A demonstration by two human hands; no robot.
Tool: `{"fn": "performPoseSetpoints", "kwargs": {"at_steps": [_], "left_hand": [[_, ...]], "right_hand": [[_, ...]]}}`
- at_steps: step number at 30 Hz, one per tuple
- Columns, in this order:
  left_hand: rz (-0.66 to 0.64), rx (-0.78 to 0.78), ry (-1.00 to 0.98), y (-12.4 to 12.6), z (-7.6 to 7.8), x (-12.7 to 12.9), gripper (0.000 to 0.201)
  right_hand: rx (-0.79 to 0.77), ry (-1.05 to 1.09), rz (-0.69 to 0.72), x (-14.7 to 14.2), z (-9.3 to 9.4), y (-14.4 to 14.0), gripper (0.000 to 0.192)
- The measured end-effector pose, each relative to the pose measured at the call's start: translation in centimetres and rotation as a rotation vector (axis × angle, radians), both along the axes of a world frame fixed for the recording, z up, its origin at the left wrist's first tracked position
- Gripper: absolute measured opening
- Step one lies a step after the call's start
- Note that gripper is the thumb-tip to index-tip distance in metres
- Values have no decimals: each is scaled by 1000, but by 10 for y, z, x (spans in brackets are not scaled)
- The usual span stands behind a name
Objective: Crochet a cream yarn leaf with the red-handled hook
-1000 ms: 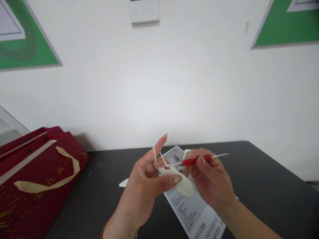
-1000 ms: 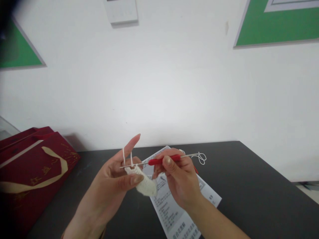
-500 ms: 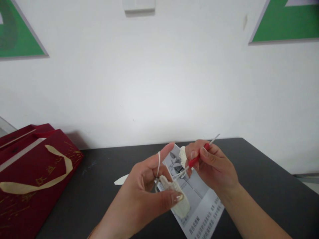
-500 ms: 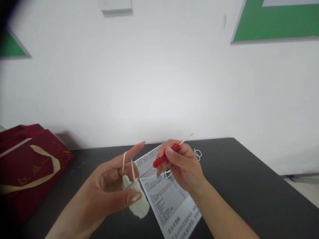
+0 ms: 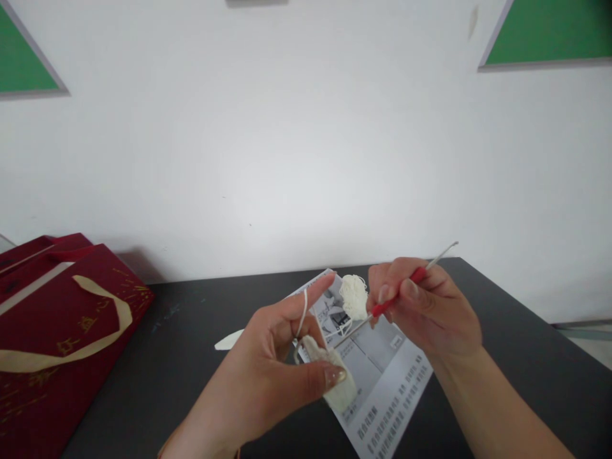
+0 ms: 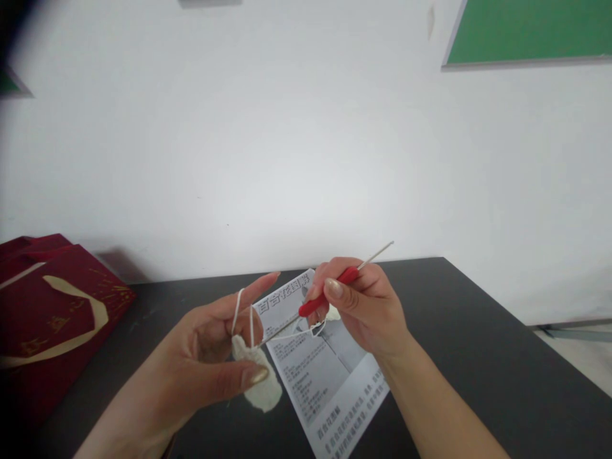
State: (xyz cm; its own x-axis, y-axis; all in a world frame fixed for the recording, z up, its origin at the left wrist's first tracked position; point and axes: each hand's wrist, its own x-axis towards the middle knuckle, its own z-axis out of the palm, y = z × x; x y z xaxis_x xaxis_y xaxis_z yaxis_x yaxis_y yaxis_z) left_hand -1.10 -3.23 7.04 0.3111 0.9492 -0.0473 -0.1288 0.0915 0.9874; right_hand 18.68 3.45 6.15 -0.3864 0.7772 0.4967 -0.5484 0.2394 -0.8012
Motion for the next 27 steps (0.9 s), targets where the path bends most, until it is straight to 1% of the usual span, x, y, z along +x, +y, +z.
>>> {"fn": "performPoseSetpoints", "kwargs": {"at_steps": [2, 4, 7, 9, 13, 18, 22, 25, 27], "left_hand": [[-6, 14, 21, 1, 1, -1, 74], [-7, 36, 58, 1, 3, -1, 72], [3, 94, 130, 3, 6, -1, 62], [16, 116, 159, 3, 7, 0, 60], [45, 100, 189, 4, 7, 1, 68], [83, 113, 232, 3, 5, 3, 68], [149, 183, 297, 3, 1, 6, 54], [226, 232, 365, 3, -2, 9, 48], [305, 283, 438, 3, -4, 10, 30]], "right_hand": [[-9, -7, 1, -1, 0, 0, 16], [16, -24, -8, 1, 0, 0, 15], [107, -77, -30, 7, 2, -4, 14], [174, -129, -63, 11, 4, -8, 14], [309, -231, -183, 15, 9, -20, 12], [542, -361, -362, 16, 21, -37, 12], [708, -526, -454, 12, 30, -49, 11], [837, -611, -550, 6, 30, -58, 11], [868, -701, -657, 2, 26, -63, 10]]}}
